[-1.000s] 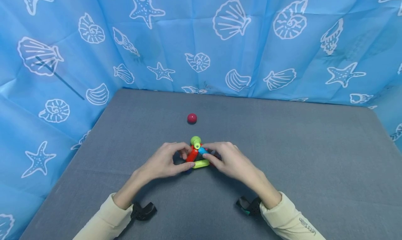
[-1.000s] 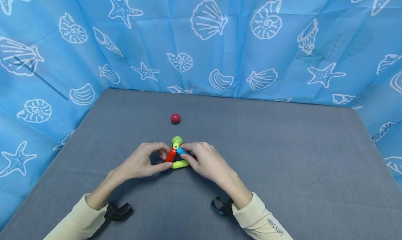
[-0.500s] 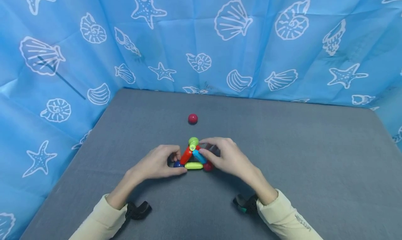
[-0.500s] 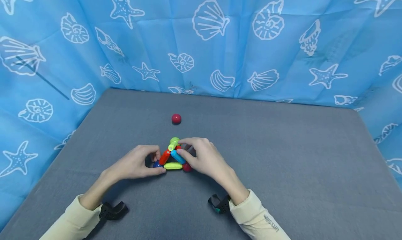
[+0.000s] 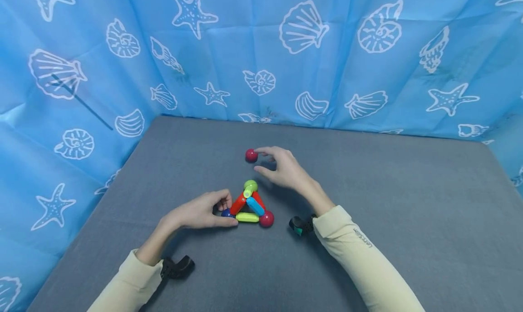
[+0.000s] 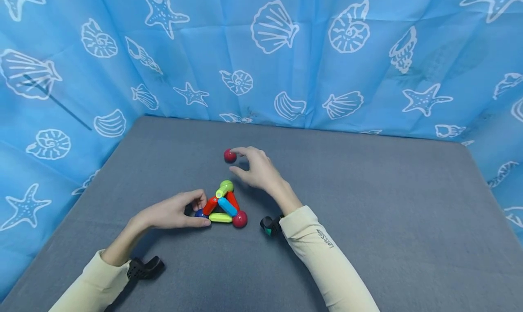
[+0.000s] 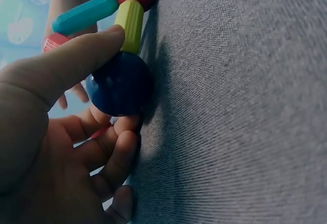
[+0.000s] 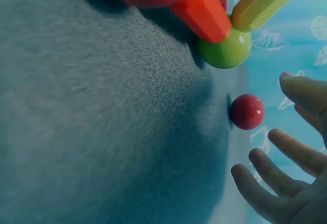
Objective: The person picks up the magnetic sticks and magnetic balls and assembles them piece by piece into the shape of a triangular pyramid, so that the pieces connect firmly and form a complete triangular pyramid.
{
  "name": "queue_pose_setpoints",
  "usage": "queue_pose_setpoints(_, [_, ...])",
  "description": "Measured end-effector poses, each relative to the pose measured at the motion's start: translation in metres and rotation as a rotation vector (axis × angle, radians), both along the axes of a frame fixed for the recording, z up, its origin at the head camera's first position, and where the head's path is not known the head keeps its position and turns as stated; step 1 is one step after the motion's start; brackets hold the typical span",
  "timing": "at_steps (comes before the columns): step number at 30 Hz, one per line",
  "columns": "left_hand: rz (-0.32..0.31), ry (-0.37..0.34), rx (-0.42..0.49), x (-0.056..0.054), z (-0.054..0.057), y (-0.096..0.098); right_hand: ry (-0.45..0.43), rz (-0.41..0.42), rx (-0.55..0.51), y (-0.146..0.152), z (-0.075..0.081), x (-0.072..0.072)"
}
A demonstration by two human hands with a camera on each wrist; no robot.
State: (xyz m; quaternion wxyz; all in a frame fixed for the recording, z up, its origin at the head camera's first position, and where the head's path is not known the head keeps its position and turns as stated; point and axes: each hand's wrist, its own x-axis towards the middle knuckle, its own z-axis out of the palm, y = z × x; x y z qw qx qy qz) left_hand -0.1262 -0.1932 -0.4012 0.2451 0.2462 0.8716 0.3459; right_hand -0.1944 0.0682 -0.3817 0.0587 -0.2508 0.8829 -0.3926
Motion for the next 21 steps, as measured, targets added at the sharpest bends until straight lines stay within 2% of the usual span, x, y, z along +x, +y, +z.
queue_pose_setpoints(9, [0.013,-0.019,0.007,0.0,-0.003,-0.001,-0.006,0.032,-0.008,-0.012,-0.008,-0.024])
queue_pose_setpoints(17, [0.041,-0.023,-0.009,0.001,-0.004,-0.001,0.01,0.07,0.141,-0.017,-0.012,-0.034])
queue_pose_setpoints(21, [0.049,-0.02,-0.012,0.001,-0.004,-0.001,0.024,0.055,0.199,-0.023,-0.012,-0.034])
